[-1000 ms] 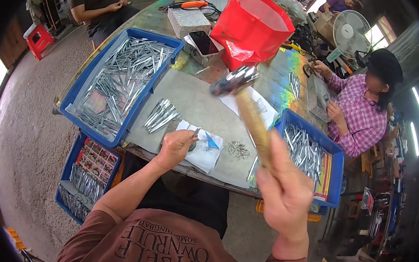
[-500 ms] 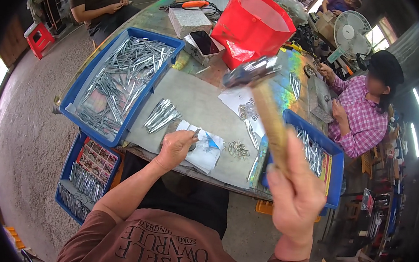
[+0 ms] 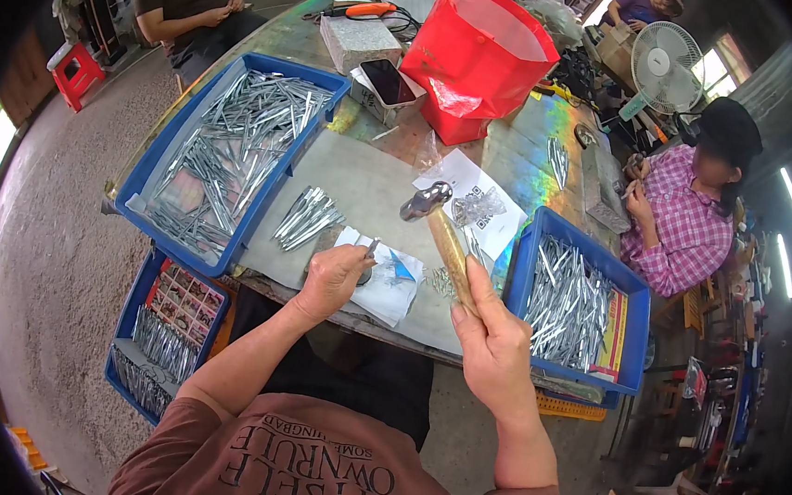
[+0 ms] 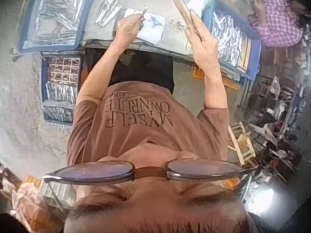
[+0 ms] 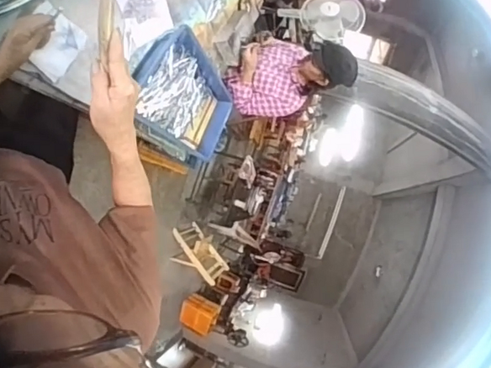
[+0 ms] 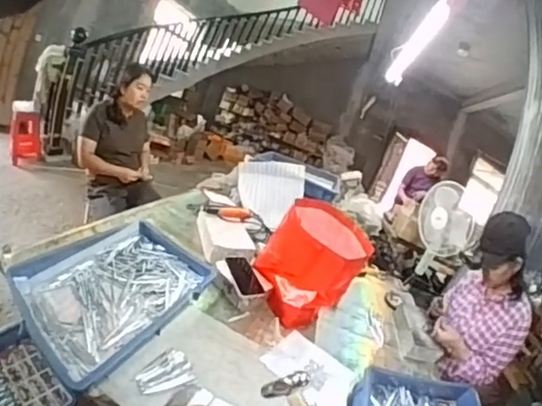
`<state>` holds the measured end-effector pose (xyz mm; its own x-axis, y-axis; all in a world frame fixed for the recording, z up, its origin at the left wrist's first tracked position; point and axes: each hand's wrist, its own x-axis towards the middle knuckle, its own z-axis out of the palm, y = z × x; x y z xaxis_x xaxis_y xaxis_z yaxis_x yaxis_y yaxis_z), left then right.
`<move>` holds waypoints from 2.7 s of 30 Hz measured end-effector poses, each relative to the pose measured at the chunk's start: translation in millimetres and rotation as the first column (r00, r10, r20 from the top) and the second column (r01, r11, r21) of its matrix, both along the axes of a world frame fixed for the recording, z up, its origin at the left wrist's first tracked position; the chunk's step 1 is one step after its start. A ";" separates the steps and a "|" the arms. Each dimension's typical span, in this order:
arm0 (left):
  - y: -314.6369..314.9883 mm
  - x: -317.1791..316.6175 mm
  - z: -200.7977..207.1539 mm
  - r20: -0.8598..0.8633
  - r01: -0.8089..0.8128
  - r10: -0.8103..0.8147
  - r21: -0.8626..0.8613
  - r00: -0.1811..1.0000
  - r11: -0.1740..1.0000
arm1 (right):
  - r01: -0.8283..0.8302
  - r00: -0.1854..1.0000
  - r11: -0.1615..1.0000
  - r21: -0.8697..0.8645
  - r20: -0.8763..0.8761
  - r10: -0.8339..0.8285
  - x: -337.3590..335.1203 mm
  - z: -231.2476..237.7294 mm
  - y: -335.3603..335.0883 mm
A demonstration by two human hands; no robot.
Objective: The person assembles metal components by taking metal strips and small pins, inserting the pins into the strips by hand, and hammering them securely into place using a hammer.
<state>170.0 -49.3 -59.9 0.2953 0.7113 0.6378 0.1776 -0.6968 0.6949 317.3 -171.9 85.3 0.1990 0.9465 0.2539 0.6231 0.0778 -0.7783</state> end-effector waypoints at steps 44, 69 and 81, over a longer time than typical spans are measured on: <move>47.9 -68.4 -8.8 -0.474 -0.376 0.322 -0.021 0.820 0.927 | 0.036 0.469 0.949 -0.312 -0.833 -0.292 17.8 -123.8 2.3; 50.4 -66.6 -18.1 -0.633 -0.407 0.410 0.160 0.656 0.899 | 0.033 0.413 0.947 -0.320 -0.858 -0.304 12.0 -133.3 -4.7; 77.9 -138.7 23.3 -0.695 -0.637 0.472 0.026 0.542 0.770 | 0.034 0.439 0.949 -0.315 -0.848 -0.297 11.9 -135.7 -8.2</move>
